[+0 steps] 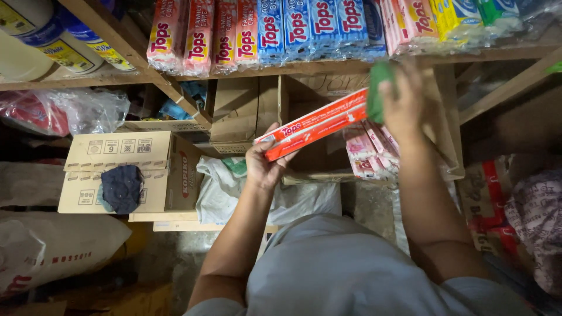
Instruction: Wiping and organizing packages of Tops brand items on grocery store shelves.
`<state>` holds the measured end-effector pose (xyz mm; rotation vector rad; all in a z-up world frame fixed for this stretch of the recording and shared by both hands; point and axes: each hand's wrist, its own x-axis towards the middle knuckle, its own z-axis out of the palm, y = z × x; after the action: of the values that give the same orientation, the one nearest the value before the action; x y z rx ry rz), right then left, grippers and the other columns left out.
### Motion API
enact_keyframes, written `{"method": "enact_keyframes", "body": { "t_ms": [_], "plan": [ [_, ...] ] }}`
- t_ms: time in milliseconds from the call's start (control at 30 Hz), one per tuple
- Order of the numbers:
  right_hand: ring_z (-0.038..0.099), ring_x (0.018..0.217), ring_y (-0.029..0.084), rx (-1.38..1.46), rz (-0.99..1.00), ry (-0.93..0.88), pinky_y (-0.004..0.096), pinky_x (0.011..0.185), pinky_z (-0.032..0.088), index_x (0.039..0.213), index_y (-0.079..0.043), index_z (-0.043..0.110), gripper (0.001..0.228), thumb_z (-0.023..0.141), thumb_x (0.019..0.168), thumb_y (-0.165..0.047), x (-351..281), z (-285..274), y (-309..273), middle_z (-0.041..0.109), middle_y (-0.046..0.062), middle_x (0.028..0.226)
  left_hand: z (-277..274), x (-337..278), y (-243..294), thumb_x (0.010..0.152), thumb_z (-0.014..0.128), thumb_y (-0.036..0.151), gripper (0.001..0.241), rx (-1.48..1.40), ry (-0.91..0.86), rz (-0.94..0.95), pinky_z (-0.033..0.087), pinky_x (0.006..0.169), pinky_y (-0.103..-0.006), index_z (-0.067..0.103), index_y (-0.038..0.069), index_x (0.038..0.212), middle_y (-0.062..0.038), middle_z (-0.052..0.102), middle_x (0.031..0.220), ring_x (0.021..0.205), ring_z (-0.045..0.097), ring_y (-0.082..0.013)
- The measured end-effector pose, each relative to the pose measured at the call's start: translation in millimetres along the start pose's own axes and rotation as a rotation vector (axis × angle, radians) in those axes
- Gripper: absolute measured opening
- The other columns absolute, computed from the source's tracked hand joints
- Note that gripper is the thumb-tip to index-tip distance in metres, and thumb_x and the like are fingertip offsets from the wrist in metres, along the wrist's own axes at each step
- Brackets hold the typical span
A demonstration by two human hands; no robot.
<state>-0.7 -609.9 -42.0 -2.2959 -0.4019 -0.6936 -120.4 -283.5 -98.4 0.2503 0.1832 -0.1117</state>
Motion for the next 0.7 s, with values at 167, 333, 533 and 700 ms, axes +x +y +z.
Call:
{"method": "enact_keyframes", "body": {
  "t_ms": [167, 333, 533, 700],
  "plan": [
    [0.016, 0.158, 0.049, -0.238, -0.04, -0.079, 0.066, 0.127, 0.014, 0.161, -0.006, 0.042, 0.067, 0.048, 0.111, -0.05, -17.3, 28.8, -28.5, 0.021, 0.028, 0.17, 0.2, 5.4, -4.4, 0.089, 0.064, 0.009, 0.051, 0.064, -0.02, 0.05, 0.051, 0.103, -0.0657, 0.054, 0.001, 0.139, -0.024, 0.06, 0.134, 0.125, 0.06, -0.0459],
    [0.013, 0.159, 0.049, -0.271, -0.149, -0.141, 0.066, 0.127, 0.008, 0.164, -0.007, 0.036, 0.07, 0.053, 0.109, -0.048, -40.0, 57.7, -70.8, 0.017, 0.029, 0.171, 6.3, 8.6, -12.9, 0.088, 0.066, 0.011, 0.05, 0.072, 0.02, 0.07, 0.053, 0.102, -0.0648, 0.056, 0.001, 0.136, -0.024, 0.061, 0.133, 0.123, 0.062, -0.0445],
    [0.015, 0.157, 0.048, -0.119, -0.29, -0.288, 0.062, 0.126, 0.01, 0.163, -0.007, 0.027, 0.086, 0.057, 0.1, -0.057, -51.3, 63.0, -141.5, 0.016, 0.03, 0.169, 9.5, 10.5, -12.6, 0.098, 0.064, 0.01, 0.056, 0.067, -0.136, 0.081, 0.048, 0.11, -0.0472, 0.051, -0.001, 0.151, -0.022, 0.058, 0.144, 0.129, 0.059, -0.035],
    [0.028, 0.153, 0.047, 0.02, -0.462, -0.343, 0.06, 0.125, 0.017, 0.159, -0.006, 0.032, 0.099, 0.07, 0.086, -0.06, -43.2, 46.6, -185.7, 0.03, 0.028, 0.164, 59.1, -13.0, -4.1, 0.1, 0.058, 0.027, 0.056, 0.311, -0.158, 0.133, 0.045, 0.114, -0.0445, 0.044, 0.012, 0.152, -0.011, 0.054, 0.148, 0.135, 0.054, -0.0279]
  ]
}}
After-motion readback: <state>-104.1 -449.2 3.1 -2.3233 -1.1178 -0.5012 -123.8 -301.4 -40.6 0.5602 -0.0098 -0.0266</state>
